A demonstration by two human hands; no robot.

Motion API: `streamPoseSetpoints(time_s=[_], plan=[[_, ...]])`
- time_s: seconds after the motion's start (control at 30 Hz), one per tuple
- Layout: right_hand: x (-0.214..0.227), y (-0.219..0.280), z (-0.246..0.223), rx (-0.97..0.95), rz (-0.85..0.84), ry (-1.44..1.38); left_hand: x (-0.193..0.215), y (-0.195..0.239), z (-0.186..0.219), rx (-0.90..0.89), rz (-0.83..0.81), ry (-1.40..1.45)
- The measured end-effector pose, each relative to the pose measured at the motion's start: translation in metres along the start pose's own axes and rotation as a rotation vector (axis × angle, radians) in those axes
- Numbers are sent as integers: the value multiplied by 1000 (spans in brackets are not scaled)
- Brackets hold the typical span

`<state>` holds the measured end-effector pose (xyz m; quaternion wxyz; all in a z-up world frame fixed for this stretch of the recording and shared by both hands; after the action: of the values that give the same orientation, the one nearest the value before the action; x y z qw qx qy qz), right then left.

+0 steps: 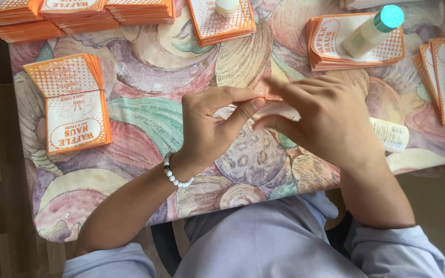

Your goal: Applying glue to paper templates and folding them to create paper bags.

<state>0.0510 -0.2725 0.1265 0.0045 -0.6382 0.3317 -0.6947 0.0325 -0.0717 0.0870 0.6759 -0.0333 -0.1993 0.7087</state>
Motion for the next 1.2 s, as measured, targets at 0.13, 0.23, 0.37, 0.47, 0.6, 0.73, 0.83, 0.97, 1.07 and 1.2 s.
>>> streamPoseSetpoints(time_s=[0.13,0.23,0.37,0.47,0.6,0.73,0.83,0.97,1.07,1.2], plan=[[-5,-1,11,-1,-78,-102,3,-5,4,-41,-41,-10],[7,5,14,-7,-97,-167,4,-6,5,-56,-62,-22],[26,22,21,-44,-122,-293,5,-8,2,6,-79,7],[36,56,35,-178,-183,-289,7,-13,-3,94,-75,43],[35,94,43,-299,-64,-363,7,-14,-9,250,-88,194],[20,111,41,-414,107,-353,7,-15,-14,302,-96,247],[9,98,34,-454,204,-400,5,-15,-16,312,-104,252],[-4,88,24,-406,322,-443,8,-17,-24,292,-146,233],[-7,118,37,-471,269,-327,28,-38,-47,229,-136,170],[-5,135,45,-708,327,-428,47,-51,-68,310,-63,398]])
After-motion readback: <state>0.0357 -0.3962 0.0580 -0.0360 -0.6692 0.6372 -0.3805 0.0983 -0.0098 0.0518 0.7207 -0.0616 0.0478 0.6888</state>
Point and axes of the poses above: each hand's wrist, its own y-axis away from the middle knuckle, its own x-axis out of the back of the hand, z = x × y, the point moved 1 cm from there along -y, towards the middle knuckle, and after that the axes turned 14 degrees about x, right-handed, at the moved point
